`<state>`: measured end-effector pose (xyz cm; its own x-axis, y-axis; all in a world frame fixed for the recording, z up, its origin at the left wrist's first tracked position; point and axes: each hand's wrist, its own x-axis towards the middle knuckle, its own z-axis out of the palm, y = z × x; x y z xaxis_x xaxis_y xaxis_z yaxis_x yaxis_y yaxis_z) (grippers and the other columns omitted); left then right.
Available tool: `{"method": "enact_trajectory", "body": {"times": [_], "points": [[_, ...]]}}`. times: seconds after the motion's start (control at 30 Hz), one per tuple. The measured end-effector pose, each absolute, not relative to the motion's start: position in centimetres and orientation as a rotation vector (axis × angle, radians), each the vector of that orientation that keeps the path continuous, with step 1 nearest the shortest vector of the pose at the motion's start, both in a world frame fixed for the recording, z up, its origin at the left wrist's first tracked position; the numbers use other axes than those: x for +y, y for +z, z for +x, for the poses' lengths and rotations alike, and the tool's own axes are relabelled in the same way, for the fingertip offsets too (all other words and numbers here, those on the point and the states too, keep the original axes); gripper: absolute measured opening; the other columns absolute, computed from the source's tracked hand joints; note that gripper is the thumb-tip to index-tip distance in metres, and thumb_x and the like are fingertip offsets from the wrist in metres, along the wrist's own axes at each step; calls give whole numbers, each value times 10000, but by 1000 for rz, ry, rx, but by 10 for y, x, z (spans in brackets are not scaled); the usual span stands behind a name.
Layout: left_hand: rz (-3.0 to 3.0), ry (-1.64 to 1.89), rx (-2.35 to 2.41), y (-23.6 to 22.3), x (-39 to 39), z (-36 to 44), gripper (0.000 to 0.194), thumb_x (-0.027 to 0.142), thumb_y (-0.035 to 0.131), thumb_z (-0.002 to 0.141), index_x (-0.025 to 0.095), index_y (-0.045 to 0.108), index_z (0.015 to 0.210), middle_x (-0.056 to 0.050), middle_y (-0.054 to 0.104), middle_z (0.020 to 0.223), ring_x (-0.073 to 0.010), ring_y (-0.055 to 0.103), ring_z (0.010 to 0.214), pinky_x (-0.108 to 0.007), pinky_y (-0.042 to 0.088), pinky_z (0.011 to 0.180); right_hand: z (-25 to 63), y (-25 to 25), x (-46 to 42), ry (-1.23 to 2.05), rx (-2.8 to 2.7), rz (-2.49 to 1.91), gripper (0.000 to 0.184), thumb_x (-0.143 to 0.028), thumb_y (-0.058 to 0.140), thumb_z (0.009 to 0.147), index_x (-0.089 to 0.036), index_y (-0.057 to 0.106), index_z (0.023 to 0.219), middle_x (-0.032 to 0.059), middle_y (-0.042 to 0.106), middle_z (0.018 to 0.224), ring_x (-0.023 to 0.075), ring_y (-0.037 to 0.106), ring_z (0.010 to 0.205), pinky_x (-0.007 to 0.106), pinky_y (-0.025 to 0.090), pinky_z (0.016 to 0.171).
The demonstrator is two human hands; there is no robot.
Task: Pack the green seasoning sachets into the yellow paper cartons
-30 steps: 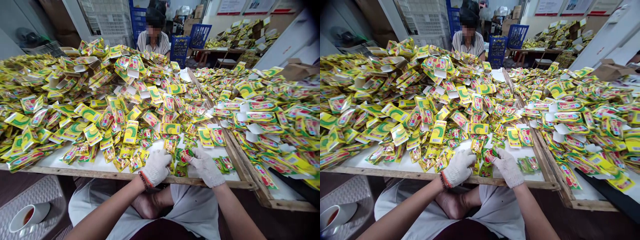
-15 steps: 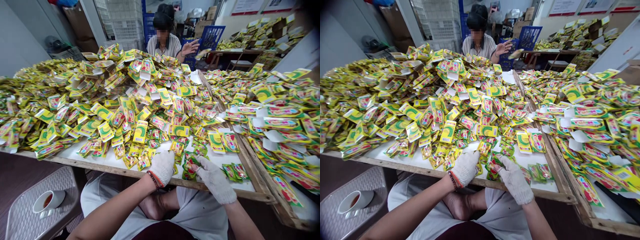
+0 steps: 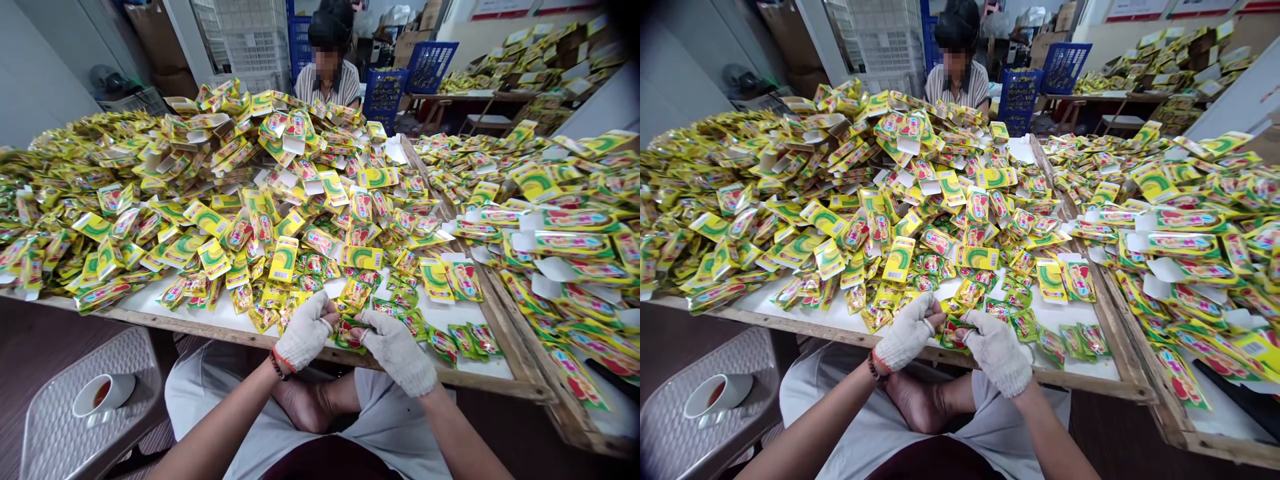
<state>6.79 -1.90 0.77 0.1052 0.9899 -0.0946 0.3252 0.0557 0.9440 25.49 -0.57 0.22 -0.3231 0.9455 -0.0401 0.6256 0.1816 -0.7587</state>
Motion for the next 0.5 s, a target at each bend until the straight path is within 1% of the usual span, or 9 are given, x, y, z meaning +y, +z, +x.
{"method": "enact_trajectory", "body": {"times": [0.1, 0.17, 0.2, 0.27, 0.37, 0.4, 0.43, 0.5], "points": [[1267, 944, 1245, 4, -18, 69, 185, 301, 602, 796, 187, 467, 849, 50, 504, 708, -84, 476, 620, -207, 390, 591, 254, 4, -3, 934, -2066, -1480, 222, -310, 565, 806, -214, 704, 952, 60, 725, 947, 251, 648, 899, 385, 494, 828], [1222, 946, 1183, 2, -18, 69, 264, 274, 668, 738, 188, 464, 882, 41, 529, 752, -86, 501, 644, -203, 397, 597, 254, 2, -3, 935, -2062, -1477, 220, -306, 560, 810, -204, 695, 951, 62, 719, 949, 246, 641, 908, 382, 487, 842], [1208, 942, 1164, 2, -18, 70, 275, 251, 675, 724, 188, 461, 885, 41, 533, 754, -84, 505, 640, -200, 397, 592, 254, 0, -4, 927, -2024, -1488, 229, -308, 563, 809, -196, 685, 967, 69, 713, 958, 246, 639, 912, 382, 488, 845], [1188, 934, 1157, 3, -17, 71, 241, 212, 650, 731, 186, 456, 871, 45, 526, 725, -77, 495, 607, -195, 388, 569, 254, -5, -5, 899, -1900, -1503, 315, -325, 580, 801, -182, 637, 1077, 86, 692, 1023, 247, 633, 946, 384, 496, 855], [1204, 917, 1165, 10, -11, 74, 232, 203, 636, 735, 186, 448, 870, 51, 524, 685, -75, 481, 573, -190, 375, 538, 252, -9, -4, 952, -1783, -1453, 527, -346, 628, 760, -178, 528, 1249, 110, 624, 1200, 261, 601, 1063, 381, 510, 868], [1241, 907, 1171, 14, -8, 73, 232, 218, 637, 741, 186, 454, 880, 46, 534, 691, -82, 495, 585, -194, 382, 543, 252, -9, -3, 1045, -1773, -1431, 544, -350, 627, 759, -183, 517, 1265, 109, 615, 1221, 263, 607, 1060, 374, 528, 836], [1303, 903, 1194, 18, -3, 71, 226, 246, 634, 755, 186, 463, 890, 36, 548, 703, -94, 516, 607, -202, 395, 556, 251, -8, -3, 1166, -1758, -1412, 532, -354, 616, 765, -188, 522, 1262, 104, 626, 1208, 260, 630, 1018, 364, 547, 781], [1520, 904, 1377, 29, 10, 60, 213, 322, 610, 793, 187, 491, 908, 4, 584, 759, -133, 567, 692, -235, 428, 620, 251, -4, -1, 1376, -1692, -1402, 480, -366, 585, 788, -185, 543, 1231, 90, 679, 1096, 233, 682, 828, 333, 563, 638]]}}
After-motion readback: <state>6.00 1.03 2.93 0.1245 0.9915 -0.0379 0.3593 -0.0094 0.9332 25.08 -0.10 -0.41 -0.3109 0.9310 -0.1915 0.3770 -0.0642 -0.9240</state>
